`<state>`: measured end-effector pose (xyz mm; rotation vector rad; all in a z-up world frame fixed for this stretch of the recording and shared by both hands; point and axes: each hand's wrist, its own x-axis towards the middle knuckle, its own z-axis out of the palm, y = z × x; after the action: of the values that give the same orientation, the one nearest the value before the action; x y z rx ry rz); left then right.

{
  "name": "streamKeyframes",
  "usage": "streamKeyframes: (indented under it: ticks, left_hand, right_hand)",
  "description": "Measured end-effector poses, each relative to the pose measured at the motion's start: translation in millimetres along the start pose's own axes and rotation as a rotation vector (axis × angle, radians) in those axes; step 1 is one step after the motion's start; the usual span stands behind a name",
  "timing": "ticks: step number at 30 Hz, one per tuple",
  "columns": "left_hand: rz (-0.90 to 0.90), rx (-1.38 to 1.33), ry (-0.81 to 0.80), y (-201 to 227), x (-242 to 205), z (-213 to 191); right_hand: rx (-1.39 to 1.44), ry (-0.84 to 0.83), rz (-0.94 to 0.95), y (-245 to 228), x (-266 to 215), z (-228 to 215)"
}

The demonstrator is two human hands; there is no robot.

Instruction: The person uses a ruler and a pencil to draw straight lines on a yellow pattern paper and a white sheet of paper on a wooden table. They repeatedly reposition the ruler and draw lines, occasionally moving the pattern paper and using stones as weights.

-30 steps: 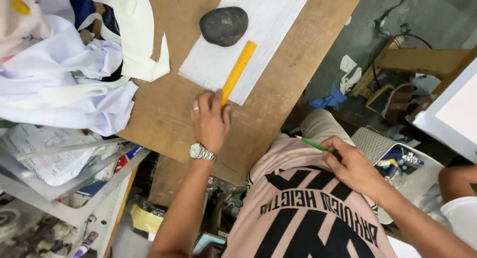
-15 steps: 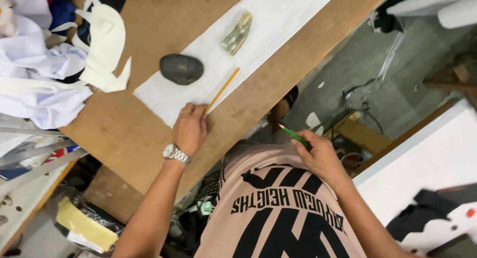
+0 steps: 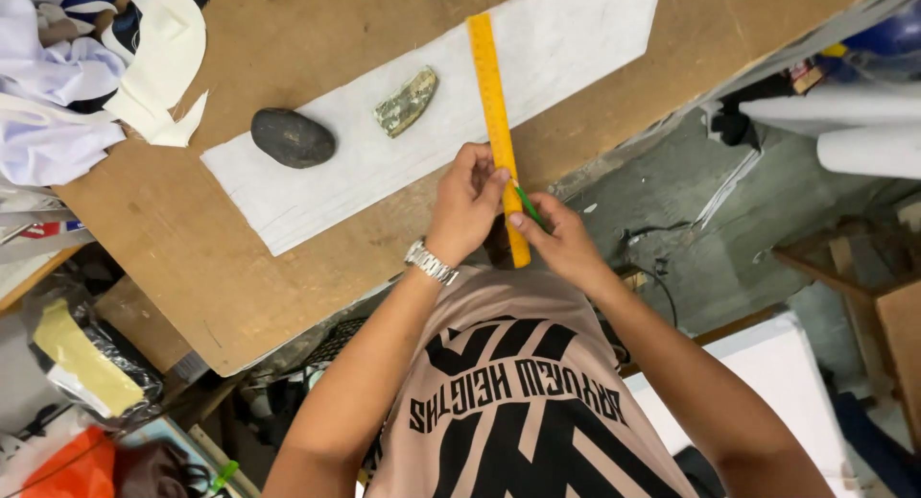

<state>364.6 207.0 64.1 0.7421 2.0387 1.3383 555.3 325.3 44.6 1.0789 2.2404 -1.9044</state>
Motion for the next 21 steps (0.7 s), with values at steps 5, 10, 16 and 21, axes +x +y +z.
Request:
streamKeyframes:
  ticks: [5, 10, 16, 21]
  left_hand:
    - [0.083, 0.147, 0.036, -13, 25, 33]
    - [0.237, 0.823, -0.167, -36, 42, 62]
    - [0.253, 0.806, -0.118, -20, 86, 108]
    - [0.165, 0.817, -0.093, 3, 124, 177]
  right_hand:
    - [0.176, -0.039, 0.142, 6, -2, -37]
    - [-0.086, 0.009, 0.251, 28, 0, -126]
    - [-0.166, 0.045, 0.221, 13, 47, -219]
    - [-0.145, -0.058, 0.164, 1, 131, -292]
